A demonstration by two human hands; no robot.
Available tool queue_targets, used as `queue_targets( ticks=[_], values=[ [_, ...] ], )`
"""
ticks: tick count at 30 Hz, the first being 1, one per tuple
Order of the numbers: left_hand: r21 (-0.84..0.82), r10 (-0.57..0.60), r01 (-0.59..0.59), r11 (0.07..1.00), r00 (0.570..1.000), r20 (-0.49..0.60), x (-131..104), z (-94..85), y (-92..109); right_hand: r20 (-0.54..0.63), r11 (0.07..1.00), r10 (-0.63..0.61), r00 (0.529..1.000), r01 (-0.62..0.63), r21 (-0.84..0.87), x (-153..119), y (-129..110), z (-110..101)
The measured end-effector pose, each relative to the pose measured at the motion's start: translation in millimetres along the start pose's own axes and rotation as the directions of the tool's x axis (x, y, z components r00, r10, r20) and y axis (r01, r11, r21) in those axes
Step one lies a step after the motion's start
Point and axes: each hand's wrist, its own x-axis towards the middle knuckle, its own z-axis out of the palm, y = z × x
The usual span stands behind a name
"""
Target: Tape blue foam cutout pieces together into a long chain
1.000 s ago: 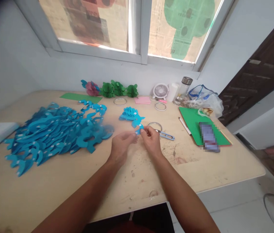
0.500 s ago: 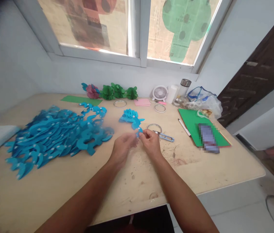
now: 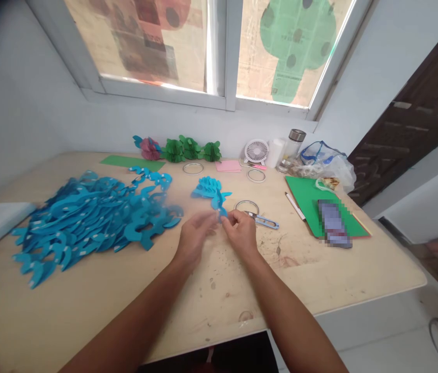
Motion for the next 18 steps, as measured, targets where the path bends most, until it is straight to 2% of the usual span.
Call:
queue_targets(
  ticks=[6,9,12,16,18],
  values=[
    [-0.131,0.007,-0.002,0.991,0.999,0.035,5.4,-2.2,0.7,0.055,0.970,-0.148,0.988,0.156,-0.188,-3.0,-3.8,0.9],
    [-0.206,-0.015,0.028,0.978,0.998,0.068,6.0,-4.7,2.6,0.110,0.956,-0.184,0.977,0.204,-0.213,-3.5,-3.0,2.7],
    [-0.247,-0.041,0.068,0.967,0.993,0.112,5.1,-7.6,5.7,0.146,0.973,-0.160,0.976,0.180,-0.142,-3.5,-2.7,3.8],
    [-0.290,-0.076,0.113,0.950,0.988,0.134,4.4,-10.1,9.3,0.216,0.994,-0.089,0.972,0.071,0.088,-2.5,-5.3,1.6],
    [-0.308,-0.074,0.113,0.945,0.988,0.137,4.7,-10.6,10.7,0.239,0.989,-0.059,0.969,0.025,0.145,-1.5,-5.9,-0.5]
  ],
)
